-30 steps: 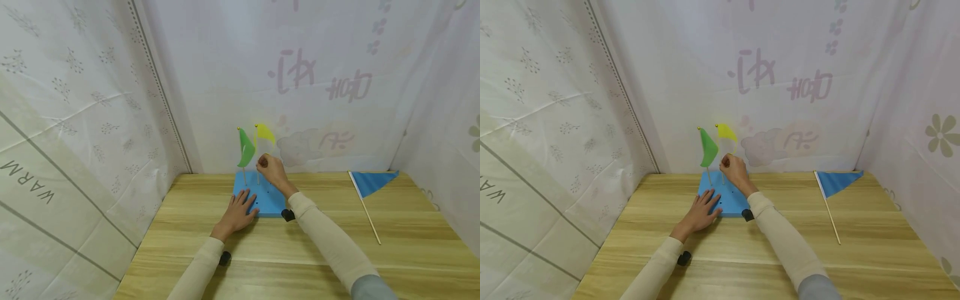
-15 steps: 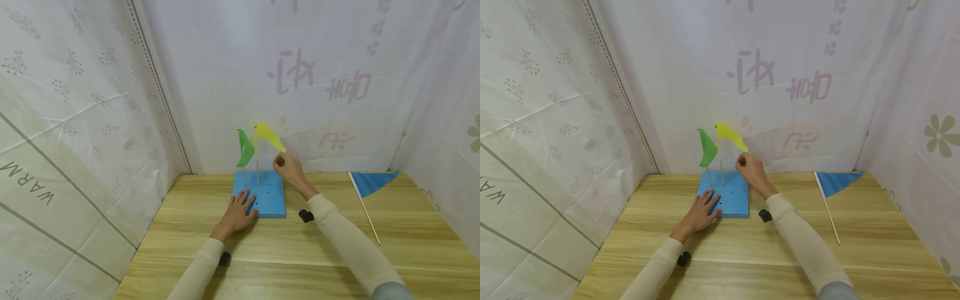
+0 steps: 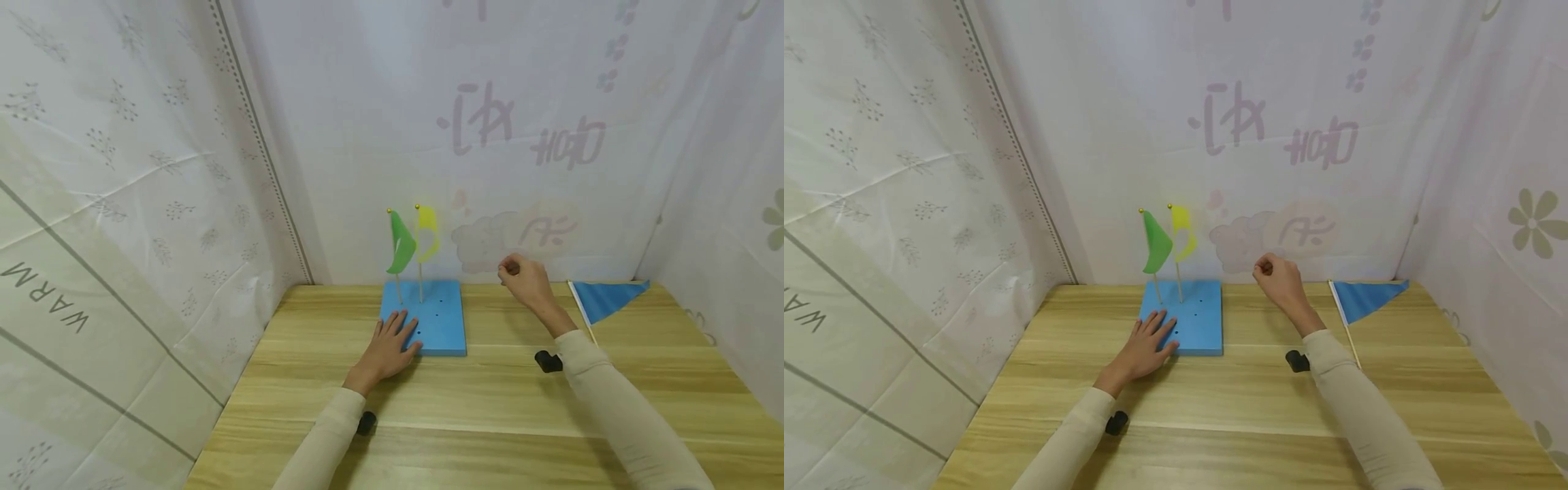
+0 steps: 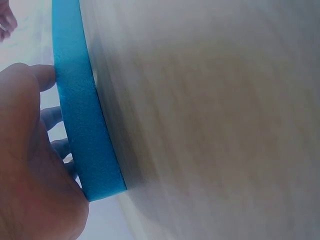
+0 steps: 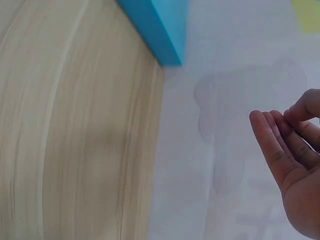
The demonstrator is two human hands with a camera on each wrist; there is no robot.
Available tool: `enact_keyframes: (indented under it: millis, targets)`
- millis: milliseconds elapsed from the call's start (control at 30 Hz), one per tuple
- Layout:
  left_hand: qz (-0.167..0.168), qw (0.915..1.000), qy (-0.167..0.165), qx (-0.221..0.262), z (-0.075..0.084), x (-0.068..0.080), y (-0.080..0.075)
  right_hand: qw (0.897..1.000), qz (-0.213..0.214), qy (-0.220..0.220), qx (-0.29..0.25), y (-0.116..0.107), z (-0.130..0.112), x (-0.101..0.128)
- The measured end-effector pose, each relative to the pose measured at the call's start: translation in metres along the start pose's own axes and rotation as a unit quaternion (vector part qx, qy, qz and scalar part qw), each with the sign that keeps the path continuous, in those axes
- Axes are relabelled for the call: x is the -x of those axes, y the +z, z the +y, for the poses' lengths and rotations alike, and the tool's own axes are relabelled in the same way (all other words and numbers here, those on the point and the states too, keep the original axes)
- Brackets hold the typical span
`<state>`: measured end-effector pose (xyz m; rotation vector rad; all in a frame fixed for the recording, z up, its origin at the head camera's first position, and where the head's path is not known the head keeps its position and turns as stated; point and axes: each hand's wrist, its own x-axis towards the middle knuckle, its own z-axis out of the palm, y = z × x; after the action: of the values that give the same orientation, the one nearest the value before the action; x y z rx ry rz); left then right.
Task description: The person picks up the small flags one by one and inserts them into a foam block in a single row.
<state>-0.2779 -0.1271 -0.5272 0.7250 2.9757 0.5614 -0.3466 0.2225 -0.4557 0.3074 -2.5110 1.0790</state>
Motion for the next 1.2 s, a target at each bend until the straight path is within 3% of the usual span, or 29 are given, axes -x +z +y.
enact_keyframes:
  millis: [333,633,933,1200]
  targets:
    - [-0.002,1.0000,-0.004,-0.009,-0.003,0.001,0.004,0.999,0.014,0.042,0.007,-0.052,0.044,0.029]
    - [-0.002,0.9999,-0.005,-0.011,-0.002,0.000,0.002,0.993,-0.031,0.087,0.076,-0.086,0.081,0.060]
    - [-0.003,0.9999,-0.004,-0.011,0.001,-0.001,-0.001,0.977,-0.105,0.132,0.128,-0.099,0.117,0.086]
    - [-0.002,0.9999,-0.002,-0.013,-0.001,-0.001,0.000,0.963,-0.145,0.174,0.144,-0.097,0.120,0.096]
